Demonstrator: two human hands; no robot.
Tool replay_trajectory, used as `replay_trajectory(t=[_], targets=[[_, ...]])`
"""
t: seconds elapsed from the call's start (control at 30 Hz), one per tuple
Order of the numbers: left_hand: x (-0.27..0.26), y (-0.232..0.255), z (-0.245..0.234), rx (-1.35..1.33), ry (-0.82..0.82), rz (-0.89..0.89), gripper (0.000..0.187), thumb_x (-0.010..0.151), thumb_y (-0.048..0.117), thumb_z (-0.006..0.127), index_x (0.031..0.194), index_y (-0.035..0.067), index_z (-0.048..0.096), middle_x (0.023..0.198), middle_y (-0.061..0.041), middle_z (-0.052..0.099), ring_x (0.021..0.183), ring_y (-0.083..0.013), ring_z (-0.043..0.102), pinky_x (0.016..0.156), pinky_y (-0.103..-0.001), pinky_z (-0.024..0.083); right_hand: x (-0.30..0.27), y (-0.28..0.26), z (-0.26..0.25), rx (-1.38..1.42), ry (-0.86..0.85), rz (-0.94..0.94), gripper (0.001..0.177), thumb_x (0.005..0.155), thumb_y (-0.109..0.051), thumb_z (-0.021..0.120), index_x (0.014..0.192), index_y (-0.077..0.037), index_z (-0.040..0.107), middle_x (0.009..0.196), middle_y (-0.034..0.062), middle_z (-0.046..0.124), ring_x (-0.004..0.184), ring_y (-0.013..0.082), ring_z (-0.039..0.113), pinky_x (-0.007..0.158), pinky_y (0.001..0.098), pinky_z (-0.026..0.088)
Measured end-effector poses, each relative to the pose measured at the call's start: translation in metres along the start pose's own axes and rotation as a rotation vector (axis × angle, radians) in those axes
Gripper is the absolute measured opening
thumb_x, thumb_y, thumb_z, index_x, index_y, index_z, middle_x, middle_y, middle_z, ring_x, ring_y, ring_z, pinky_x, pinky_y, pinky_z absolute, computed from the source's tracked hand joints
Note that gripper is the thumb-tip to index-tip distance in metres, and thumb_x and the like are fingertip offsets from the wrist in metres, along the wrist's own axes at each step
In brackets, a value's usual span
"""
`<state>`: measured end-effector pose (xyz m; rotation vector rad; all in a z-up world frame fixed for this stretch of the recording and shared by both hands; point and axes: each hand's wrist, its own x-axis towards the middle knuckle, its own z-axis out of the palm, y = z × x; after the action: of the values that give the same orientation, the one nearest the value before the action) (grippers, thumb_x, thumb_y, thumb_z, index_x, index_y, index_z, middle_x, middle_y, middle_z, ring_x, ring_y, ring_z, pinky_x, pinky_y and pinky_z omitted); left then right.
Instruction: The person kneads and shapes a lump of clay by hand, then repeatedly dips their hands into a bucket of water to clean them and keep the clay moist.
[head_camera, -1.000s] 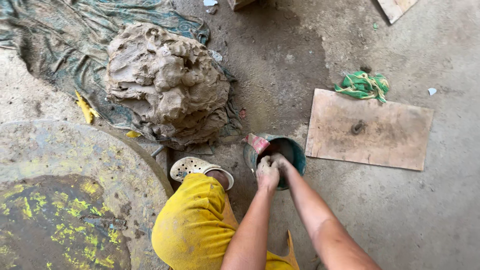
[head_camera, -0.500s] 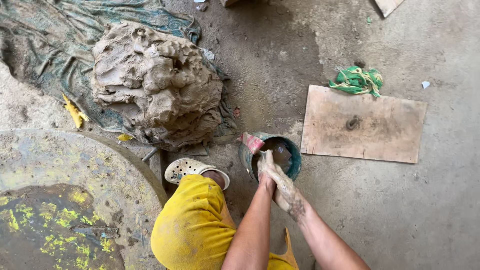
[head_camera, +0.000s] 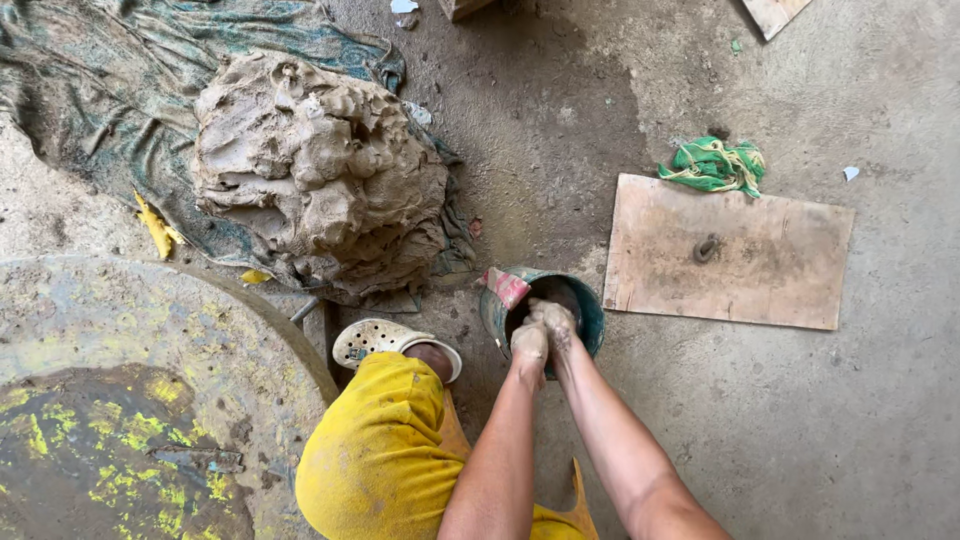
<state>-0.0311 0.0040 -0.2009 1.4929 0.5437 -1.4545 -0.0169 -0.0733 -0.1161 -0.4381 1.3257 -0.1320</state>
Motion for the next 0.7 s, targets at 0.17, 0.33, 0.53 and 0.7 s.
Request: replay_trajectory(t=[0.17, 0.33, 0.53, 0.7], targets=[[-0.011, 0.010, -0.004, -0.228, 0.141, 0.067, 0.056, 0.088, 0.025, 0.074, 0.136, 0.006, 0.055, 0.139, -0.010, 0.056, 0.125, -0.0249, 0.052, 0.109, -0.045, 0.040, 0.029, -0.009, 0.006, -0.195, 0.081, 0.056, 0.036, 0.083, -0.008, 0.066, 0.117, -0.006, 0.055, 0.108, 0.0111, 0.056, 0.097, 0.0261, 0.055, 0.084, 0.0399, 0.049], [-0.027, 0.028, 0.005, -0.185, 0.092, 0.041, 0.059, 0.089, 0.026, 0.075, 0.138, 0.007, 0.048, 0.134, -0.007, 0.053, 0.120, -0.0237, 0.050, 0.103, -0.045, 0.039, 0.026, 0.010, -0.004, -0.277, 0.060, -0.031, 0.044, 0.085, -0.009, 0.064, 0.126, -0.004, 0.052, 0.121, 0.0120, 0.052, 0.110, 0.0258, 0.051, 0.094, 0.0389, 0.044], [-0.077, 0.032, 0.026, 0.007, -0.102, 0.104, 0.041, 0.088, 0.018, 0.071, 0.123, 0.005, 0.054, 0.111, -0.008, 0.054, 0.097, -0.0240, 0.050, 0.083, -0.044, 0.040, -0.012, 0.046, -0.044, -0.805, -0.134, -0.336, 0.052, 0.087, -0.010, 0.063, 0.136, -0.002, 0.048, 0.136, 0.0131, 0.048, 0.125, 0.0255, 0.046, 0.105, 0.0376, 0.039], [-0.075, 0.027, 0.020, 0.122, -0.152, 0.144, 0.026, 0.088, 0.012, 0.069, 0.110, 0.003, 0.059, 0.091, -0.008, 0.054, 0.077, -0.0243, 0.050, 0.067, -0.043, 0.041, -0.050, 0.023, -0.067, -1.176, -0.382, -0.677, 0.060, 0.088, -0.011, 0.062, 0.145, 0.000, 0.045, 0.149, 0.0140, 0.045, 0.138, 0.0252, 0.042, 0.115, 0.0365, 0.034]])
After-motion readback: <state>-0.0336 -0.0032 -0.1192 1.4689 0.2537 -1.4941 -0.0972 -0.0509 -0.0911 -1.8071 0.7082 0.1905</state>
